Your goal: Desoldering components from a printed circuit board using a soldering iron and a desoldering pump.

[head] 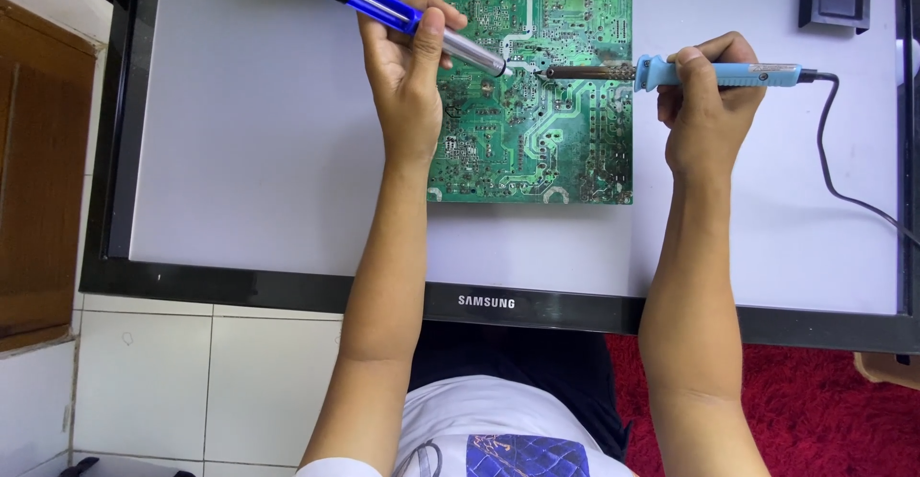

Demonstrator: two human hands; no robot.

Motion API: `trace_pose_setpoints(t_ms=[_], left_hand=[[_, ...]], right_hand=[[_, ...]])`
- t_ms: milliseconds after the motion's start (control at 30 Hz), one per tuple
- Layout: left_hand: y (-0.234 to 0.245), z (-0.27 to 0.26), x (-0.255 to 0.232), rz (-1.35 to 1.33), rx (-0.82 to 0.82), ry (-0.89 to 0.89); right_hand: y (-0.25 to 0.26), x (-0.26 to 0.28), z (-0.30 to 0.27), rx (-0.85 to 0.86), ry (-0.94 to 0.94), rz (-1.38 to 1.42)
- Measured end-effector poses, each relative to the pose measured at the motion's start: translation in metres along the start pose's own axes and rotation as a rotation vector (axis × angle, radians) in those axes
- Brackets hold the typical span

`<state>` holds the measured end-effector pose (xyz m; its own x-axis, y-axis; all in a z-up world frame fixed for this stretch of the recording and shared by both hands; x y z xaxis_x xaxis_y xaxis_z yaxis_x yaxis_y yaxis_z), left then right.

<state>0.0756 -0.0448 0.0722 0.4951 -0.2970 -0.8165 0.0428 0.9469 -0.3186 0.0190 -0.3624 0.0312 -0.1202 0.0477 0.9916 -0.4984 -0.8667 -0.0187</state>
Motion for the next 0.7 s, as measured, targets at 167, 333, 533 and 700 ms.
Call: trace_pose_setpoints(t_ms=[167,333,533,700], left_hand=[[0.002,-0.002,0.0,-0.004,-0.014,0.037],[0.001,-0.003,0.007,-0.104,0.024,0.066],[-0.001,-0.002,0.003,-0.184,0.021,0.146],[-0.007,0.001,-0.011,-0.376,-0.025,0.224]], right_hand=[[0.0,0.0,0.0,0.001,0.008,-0.001],[-0.002,0.003,-0.002,0.018,0.026,-0.007],[0.006,-0.001,0.003,-0.037,0.065,0.038],[-0.001,0.003,-0.002,-0.003,0.055,-0.005]])
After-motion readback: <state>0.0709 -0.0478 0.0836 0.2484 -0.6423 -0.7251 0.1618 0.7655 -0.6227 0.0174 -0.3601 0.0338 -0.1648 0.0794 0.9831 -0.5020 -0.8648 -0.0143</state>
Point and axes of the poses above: each hand's wrist, its own z-axis towards the middle knuckle, its own y-axis out of the back of the hand, x = y × z, the point moved 8 cm from there along z, towards the middle knuckle, and after that the axes turned 3 degrees about -x, right-handed, at the moved point
